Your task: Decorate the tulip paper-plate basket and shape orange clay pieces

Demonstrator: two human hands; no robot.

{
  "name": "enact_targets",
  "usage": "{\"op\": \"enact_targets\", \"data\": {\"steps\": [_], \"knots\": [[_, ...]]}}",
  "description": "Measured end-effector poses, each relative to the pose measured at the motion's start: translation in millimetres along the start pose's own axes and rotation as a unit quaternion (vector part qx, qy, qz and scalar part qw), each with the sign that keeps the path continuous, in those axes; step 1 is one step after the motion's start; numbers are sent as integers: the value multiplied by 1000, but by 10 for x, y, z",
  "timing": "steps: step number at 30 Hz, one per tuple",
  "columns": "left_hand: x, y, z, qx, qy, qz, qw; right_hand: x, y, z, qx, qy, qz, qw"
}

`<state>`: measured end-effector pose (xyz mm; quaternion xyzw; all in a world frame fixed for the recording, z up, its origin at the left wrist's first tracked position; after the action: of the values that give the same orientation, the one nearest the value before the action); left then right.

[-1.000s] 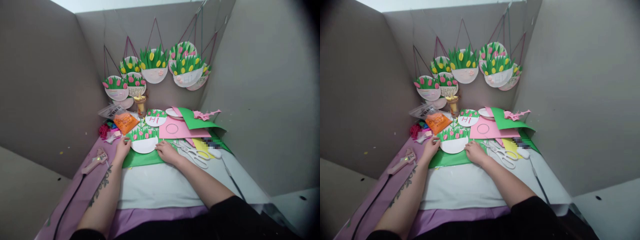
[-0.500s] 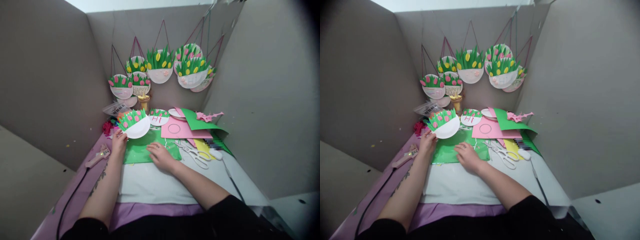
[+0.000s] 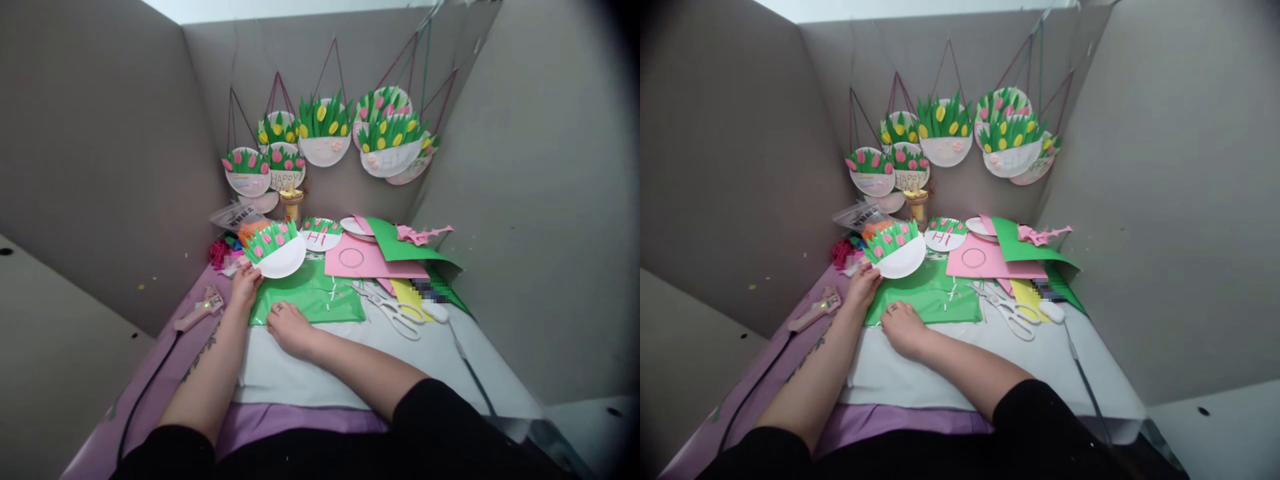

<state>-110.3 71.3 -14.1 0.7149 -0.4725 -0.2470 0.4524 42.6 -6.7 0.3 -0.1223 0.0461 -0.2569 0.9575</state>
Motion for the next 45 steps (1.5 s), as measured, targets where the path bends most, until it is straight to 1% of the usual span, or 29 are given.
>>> {"op": "enact_targets", "data": {"steps": [2, 4, 7, 8, 10, 12, 13, 14, 15, 16, 17, 18, 20, 21, 22, 23, 24, 25, 26, 27, 29, 30, 31, 32, 34, 36, 38, 41, 45], "knots": [[6, 12, 0, 1, 4, 1, 1000, 33, 10, 13, -15, 7, 3, 1000], [6, 20, 5, 0, 5, 1, 1000, 92, 83, 92, -50, 32, -5, 998], [-5, 28, 5, -8, -10, -9, 1000, 204, 364, 278, -109, 85, -49, 989], [-10, 30, 3, -11, -18, -13, 1000, 244, 502, 336, -120, 101, -76, 985], [-19, 30, 2, -16, -30, -20, 999, 339, 819, 430, -120, 136, -162, 970], [-24, 30, 7, -20, -31, -25, 999, 449, 1097, 494, -91, 181, -259, 944], [-25, 30, 11, -21, -29, -27, 999, 488, 1182, 501, -80, 191, -291, 934], [-25, 31, 13, -23, -28, -30, 999, 507, 1223, 492, -75, 189, -307, 930], [-25, 33, 13, -24, -28, -32, 999, 506, 1216, 470, -75, 180, -308, 931], [-24, 36, 13, -26, -29, -36, 999, 485, 1159, 439, -80, 162, -289, 940], [-22, 41, 12, -27, -32, -40, 998, 449, 1058, 401, -87, 140, -254, 953], [-19, 46, 13, -27, -34, -45, 998, 408, 923, 361, -94, 115, -205, 967], [-12, 60, 20, -33, -37, -54, 997, 331, 606, 263, -104, 44, -80, 990], [-8, 67, 25, -39, -39, -58, 997, 309, 471, 204, -111, -1, -27, 993], [-3, 74, 29, -46, -40, -61, 996, 300, 380, 151, -116, -41, 8, 992], [2, 80, 33, -54, -42, -63, 996, 298, 342, 108, -119, -73, 23, 990], [7, 84, 37, -60, -44, -63, 995, 300, 354, 80, -120, -94, 21, 988], [11, 86, 39, -62, -45, -62, 995, 306, 417, 71, -119, -101, -2, 988], [16, 87, 43, -60, -44, -61, 995, 315, 520, 80, -115, -96, -44, 988], [20, 87, 45, -56, -42, -59, 996, 331, 649, 103, -108, -82, -99, 986], [30, 88, 41, -51, -42, -59, 996, 381, 901, 181, -92, -43, -213, 972], [35, 89, 35, -51, -45, -59, 996, 402, 983, 227, -82, -23, -248, 965], [40, 89, 27, -52, -50, -59, 996, 413, 1027, 275, -73, -1, -263, 962], [45, 88, 18, -55, -56, -58, 995, 412, 1034, 322, -66, 21, -259, 963], [55, 82, 2, -63, -70, -57, 994, 396, 973, 397, -56, 63, -224, 971], [61, 70, -10, -75, -85, -54, 992, 383, 898, 425, -54, 84, -203, 974], [64, 56, -19, -89, -98, -50, 990, 378, 860, 415, -57, 84, -202, 974], [66, 40, -27, -99, -104, -42, 989, 388, 881, 397, -65, 87, -209, 972], [79, 42, -50, -94, -108, -39, 989, 432, 999, 435, -85, 140, -225, 960]]}}
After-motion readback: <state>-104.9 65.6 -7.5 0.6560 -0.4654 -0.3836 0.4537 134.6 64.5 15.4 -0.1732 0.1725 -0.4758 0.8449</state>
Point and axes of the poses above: each hand's wrist, its own x-axis away from the middle knuckle, its own z-axis out of the back of the hand, y = z × x, the point moved 5 cm from there along -x, towards the middle knuckle, and after that the axes turned 10 degrees about -y, right-handed, at the moved point
